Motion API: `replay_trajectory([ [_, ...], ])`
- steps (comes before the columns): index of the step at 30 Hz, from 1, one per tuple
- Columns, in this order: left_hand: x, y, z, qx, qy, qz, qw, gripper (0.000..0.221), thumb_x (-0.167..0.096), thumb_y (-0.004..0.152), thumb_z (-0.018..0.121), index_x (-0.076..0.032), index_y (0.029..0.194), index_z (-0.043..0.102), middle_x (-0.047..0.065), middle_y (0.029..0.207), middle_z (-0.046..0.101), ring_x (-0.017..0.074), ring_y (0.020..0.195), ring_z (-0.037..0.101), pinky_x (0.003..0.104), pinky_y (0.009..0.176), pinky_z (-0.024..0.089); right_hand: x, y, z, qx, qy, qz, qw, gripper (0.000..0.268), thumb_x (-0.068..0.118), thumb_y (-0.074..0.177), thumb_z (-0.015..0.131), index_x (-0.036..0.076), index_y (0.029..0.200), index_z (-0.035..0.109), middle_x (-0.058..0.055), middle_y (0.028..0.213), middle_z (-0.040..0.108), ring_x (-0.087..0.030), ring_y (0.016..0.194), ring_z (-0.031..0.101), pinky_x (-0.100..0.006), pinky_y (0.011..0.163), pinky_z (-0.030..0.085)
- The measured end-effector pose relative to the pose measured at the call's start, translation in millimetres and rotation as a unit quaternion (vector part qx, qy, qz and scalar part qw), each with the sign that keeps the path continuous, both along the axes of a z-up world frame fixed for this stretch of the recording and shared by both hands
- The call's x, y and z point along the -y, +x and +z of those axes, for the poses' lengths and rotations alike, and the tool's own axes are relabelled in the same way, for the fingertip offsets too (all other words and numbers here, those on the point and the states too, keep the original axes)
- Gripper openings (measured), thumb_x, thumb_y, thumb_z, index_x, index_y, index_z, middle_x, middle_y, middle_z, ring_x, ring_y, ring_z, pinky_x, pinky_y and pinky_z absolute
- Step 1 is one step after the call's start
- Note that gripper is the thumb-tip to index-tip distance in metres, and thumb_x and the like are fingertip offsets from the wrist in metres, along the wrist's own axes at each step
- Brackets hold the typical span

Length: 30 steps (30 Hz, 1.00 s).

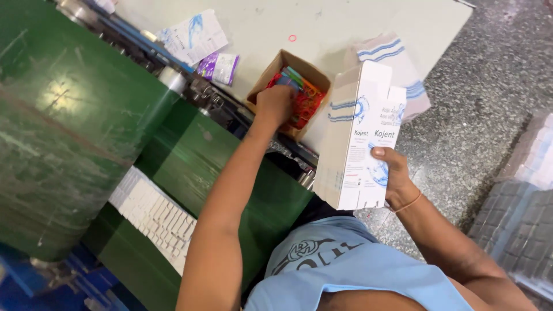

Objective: Packing soap boxes into bundles and organizing them from a conveyor belt.

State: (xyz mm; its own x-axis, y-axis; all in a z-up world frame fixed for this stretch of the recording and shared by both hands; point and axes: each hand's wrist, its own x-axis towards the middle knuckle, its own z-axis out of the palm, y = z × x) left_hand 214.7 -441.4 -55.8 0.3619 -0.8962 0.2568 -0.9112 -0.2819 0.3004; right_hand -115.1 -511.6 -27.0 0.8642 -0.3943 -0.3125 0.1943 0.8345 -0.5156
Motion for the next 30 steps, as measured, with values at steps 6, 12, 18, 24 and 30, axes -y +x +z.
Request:
replay_trajectory([
  [6,11.7,11.2,-25.2,0.074,0.108,0.013,0.991,0.009,-0.010,0.092,0.068,-0.011,0.084,0.073,0.016,0.095,0.074,0.0357,0.087,0.072,0.047,0.076,0.057,-5.4,-12.8,-35.9,0.012,0.044,0.014,0.999,0.072,0.019,0.076,0.072,-0.013,0.138,0.052,-0.028,0.118,0.070,-0.037,0.098,0.074,-0.045,0.089,0.060],
  [12,-53.0,-69.5,58.9,-0.396,-0.055,0.044,0.916,0.011,-0.006,0.095,0.068,0.000,0.095,0.077,0.010,0.082,0.077,0.0164,0.074,0.071,0.030,0.067,0.055,-2.6,-2.9,-39.6,0.070,0.043,0.058,0.995,0.073,0.016,0.073,0.071,-0.014,0.137,0.053,-0.029,0.120,0.070,-0.039,0.101,0.074,-0.048,0.092,0.060],
  [18,-114.7,-128.3,37.1,-0.608,-0.143,0.033,0.781,0.018,0.000,0.093,0.068,0.005,0.110,0.072,0.004,0.098,0.076,0.0095,0.085,0.069,0.026,0.076,0.057,-11.6,37.5,-35.7,0.083,0.069,0.155,0.982,0.071,0.016,0.078,0.072,-0.016,0.139,0.053,-0.032,0.123,0.069,-0.039,0.101,0.072,-0.049,0.092,0.058],
  [24,-151.6,-118.5,25.7,-0.533,-0.117,0.087,0.834,0.023,-0.006,0.093,0.069,0.006,0.113,0.070,0.009,0.102,0.077,0.0154,0.089,0.071,0.030,0.078,0.058,-28.9,48.7,-58.6,0.062,0.170,0.241,0.953,0.070,0.015,0.075,0.073,-0.016,0.135,0.054,-0.030,0.118,0.070,-0.039,0.099,0.074,-0.047,0.092,0.060],
  [30,-163.1,-102.5,7.4,-0.812,-0.200,0.019,0.547,0.061,-0.049,0.094,0.062,0.005,0.122,0.068,0.012,0.117,0.076,0.0230,0.110,0.070,0.037,0.099,0.055,-34.9,38.6,-73.9,0.086,0.126,0.259,0.954,0.079,0.010,0.069,0.076,-0.013,0.140,0.051,-0.027,0.123,0.069,-0.037,0.103,0.072,-0.048,0.096,0.055],
])
